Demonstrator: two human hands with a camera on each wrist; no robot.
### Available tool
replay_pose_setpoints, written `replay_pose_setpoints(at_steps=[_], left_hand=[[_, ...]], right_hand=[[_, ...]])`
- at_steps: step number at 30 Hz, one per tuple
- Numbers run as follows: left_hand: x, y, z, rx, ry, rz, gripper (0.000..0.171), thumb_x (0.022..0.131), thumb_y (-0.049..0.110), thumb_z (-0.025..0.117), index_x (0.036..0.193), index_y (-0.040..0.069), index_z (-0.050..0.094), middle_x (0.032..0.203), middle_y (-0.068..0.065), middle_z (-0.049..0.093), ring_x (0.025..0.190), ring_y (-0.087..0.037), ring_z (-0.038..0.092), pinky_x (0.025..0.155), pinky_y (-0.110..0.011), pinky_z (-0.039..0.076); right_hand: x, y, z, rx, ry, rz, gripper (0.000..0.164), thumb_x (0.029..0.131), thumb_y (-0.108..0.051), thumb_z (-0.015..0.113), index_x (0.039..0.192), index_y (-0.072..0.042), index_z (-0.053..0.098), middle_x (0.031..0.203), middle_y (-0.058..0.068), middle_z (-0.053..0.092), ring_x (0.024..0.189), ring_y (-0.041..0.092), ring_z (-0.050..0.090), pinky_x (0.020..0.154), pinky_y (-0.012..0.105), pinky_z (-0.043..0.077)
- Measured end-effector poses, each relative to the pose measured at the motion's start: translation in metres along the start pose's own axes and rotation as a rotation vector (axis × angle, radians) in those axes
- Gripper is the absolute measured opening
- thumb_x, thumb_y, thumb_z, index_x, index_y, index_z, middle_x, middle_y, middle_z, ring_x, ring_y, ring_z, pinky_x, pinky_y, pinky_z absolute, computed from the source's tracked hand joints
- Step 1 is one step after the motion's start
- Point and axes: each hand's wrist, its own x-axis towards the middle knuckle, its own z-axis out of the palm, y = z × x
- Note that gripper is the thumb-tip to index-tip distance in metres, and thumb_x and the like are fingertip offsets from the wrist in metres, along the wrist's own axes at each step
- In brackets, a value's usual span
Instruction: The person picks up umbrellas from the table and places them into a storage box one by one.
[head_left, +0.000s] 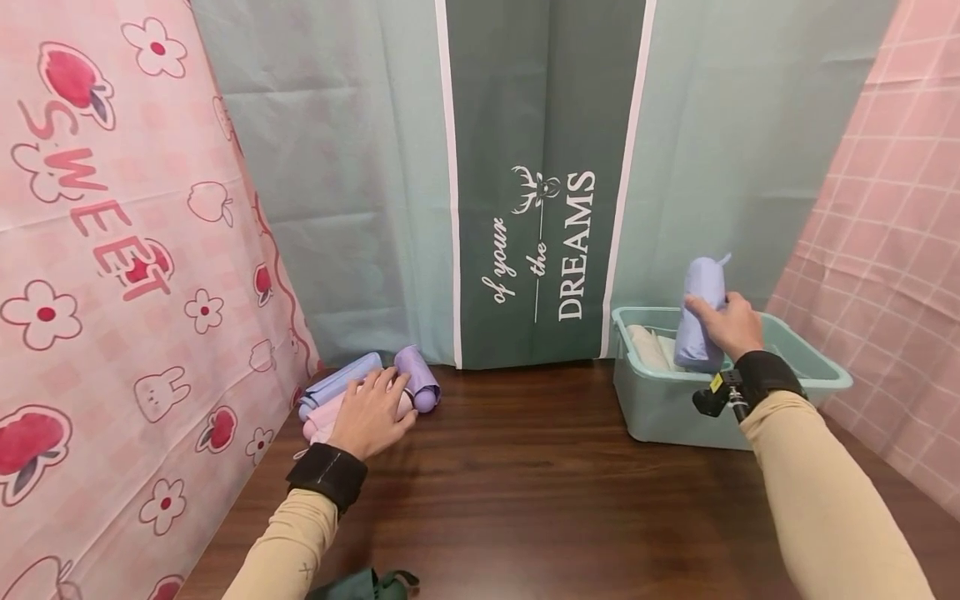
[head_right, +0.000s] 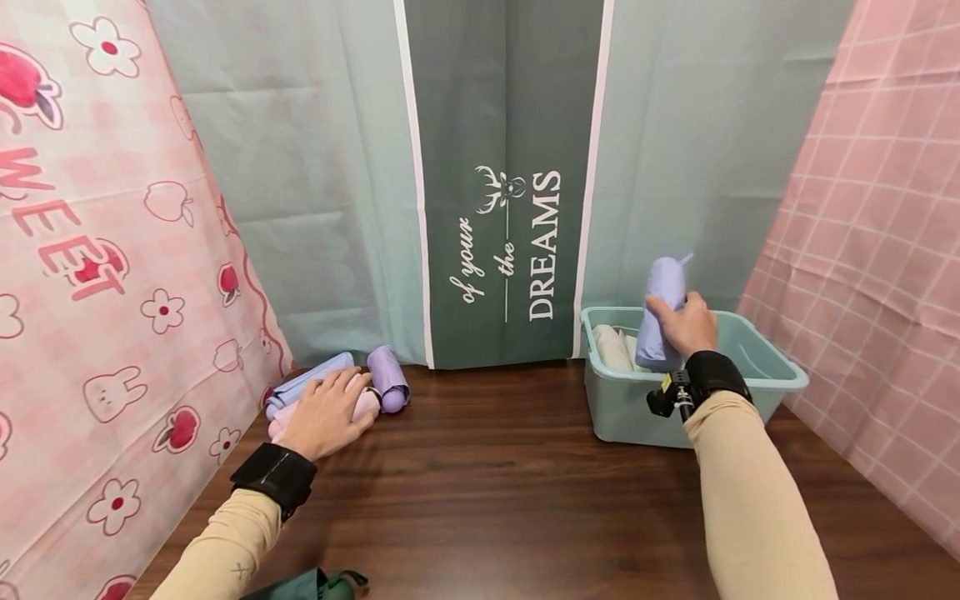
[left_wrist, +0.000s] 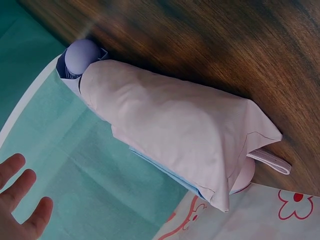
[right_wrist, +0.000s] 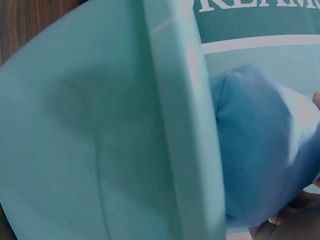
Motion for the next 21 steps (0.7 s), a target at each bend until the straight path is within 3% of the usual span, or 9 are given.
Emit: replay_pose_setpoints(at_steps=[5,9,15,21], left_hand=[[0.0,0.0,0.002,0.0,0.012,0.001,0.054,0.083,0.036,0.07,0.125,0.002,0.063,0.127,-0.022,0.061,0.119,-0.041,0.055,0.088,-0.059,0.044],[0.001,-0.001,0.003,0.004,0.025,0.014,0.056,0.083,0.037,0.071,0.126,0.002,0.063,0.127,-0.022,0.061,0.119,-0.042,0.056,0.088,-0.059,0.045],[0.003,-0.002,0.005,0.008,0.008,0.02,0.057,0.084,0.037,0.072,0.128,0.002,0.063,0.127,-0.022,0.061,0.12,-0.041,0.056,0.089,-0.059,0.045],[0.004,-0.004,0.006,0.024,0.0,0.02,0.056,0.084,0.037,0.072,0.128,0.002,0.063,0.127,-0.022,0.062,0.119,-0.041,0.056,0.088,-0.058,0.046]], right_hand=[[0.004,0.006,0.005,-0.069,-0.004,-0.013,0.078,0.101,-0.044,0.047,0.136,0.025,0.033,0.123,0.046,0.047,0.107,0.057,0.051,0.089,0.064,0.045],[0.006,0.016,0.008,-0.161,-0.012,-0.025,0.073,0.099,-0.043,0.051,0.125,0.025,0.041,0.113,0.045,0.051,0.099,0.056,0.052,0.081,0.06,0.045],[0.01,0.032,0.014,-0.249,-0.087,0.009,0.063,0.095,-0.042,0.057,0.1,0.02,0.05,0.083,0.032,0.055,0.077,0.046,0.055,0.06,0.046,0.044],[0.018,0.033,0.022,-0.306,-0.193,0.015,0.058,0.091,-0.044,0.06,0.087,0.013,0.052,0.075,0.025,0.054,0.072,0.04,0.054,0.058,0.04,0.043]])
